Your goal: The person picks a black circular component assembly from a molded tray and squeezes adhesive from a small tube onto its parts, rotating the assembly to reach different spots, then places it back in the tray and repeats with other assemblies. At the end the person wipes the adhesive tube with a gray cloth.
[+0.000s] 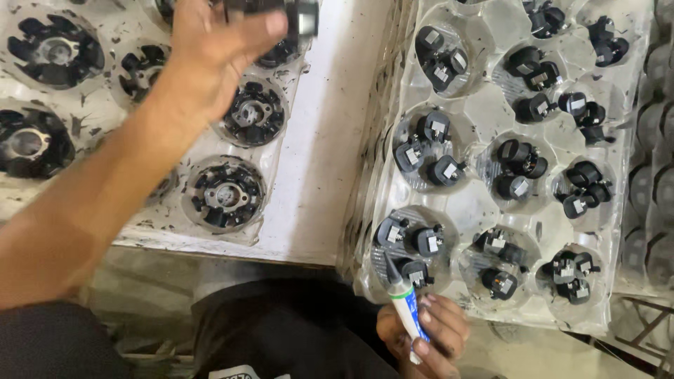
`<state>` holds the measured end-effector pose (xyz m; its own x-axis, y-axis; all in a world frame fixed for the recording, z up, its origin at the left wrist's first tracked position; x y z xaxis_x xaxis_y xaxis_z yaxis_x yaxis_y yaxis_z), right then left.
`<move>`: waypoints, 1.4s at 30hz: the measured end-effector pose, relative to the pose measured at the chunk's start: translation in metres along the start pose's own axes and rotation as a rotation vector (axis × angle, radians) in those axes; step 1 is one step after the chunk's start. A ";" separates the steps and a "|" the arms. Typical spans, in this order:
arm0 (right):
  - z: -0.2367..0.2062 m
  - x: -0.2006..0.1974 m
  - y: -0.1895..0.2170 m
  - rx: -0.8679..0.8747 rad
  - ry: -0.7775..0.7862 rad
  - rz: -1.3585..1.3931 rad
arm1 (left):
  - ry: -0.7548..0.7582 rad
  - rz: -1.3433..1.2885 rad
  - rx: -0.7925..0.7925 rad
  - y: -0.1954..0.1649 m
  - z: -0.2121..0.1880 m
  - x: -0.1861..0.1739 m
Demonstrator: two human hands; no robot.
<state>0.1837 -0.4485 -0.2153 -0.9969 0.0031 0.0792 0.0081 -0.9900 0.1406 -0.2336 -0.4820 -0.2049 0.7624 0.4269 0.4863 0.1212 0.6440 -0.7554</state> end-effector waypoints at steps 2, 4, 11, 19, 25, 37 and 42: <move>0.006 0.000 0.006 -0.057 0.046 0.011 | -0.060 -0.169 -0.089 0.005 -0.040 0.009; 0.010 -0.002 0.000 0.064 0.094 0.036 | -0.142 -0.421 -0.138 0.006 -0.078 0.019; 0.013 -0.012 0.006 0.318 0.178 0.133 | -0.254 -0.803 -0.088 -0.011 -0.153 0.075; 0.015 -0.023 0.034 0.386 0.201 0.298 | -0.127 -0.110 0.034 -0.036 -0.205 0.131; 0.020 -0.028 0.046 0.368 0.271 0.222 | -0.035 0.021 0.128 -0.059 -0.216 0.148; 0.030 -0.025 0.056 0.346 0.394 0.288 | 0.011 0.246 0.161 -0.065 -0.218 0.161; 0.034 -0.022 0.051 0.323 0.367 0.336 | -0.010 0.110 0.075 -0.053 -0.219 0.161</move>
<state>0.2092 -0.4945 -0.1761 -0.8971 -0.4091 -0.1670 0.2945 -0.8353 0.4643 0.0218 -0.5864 -0.1829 0.7620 0.5036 0.4071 -0.0109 0.6385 -0.7695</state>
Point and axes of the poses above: each hand's wrist, its own z-axis towards the middle knuckle, its own x-axis out of the palm, y = z × x, the point moved 10 cm from there along z, towards the middle knuckle, and after that the axes turned 2 degrees about -z, right-handed, at the moved point
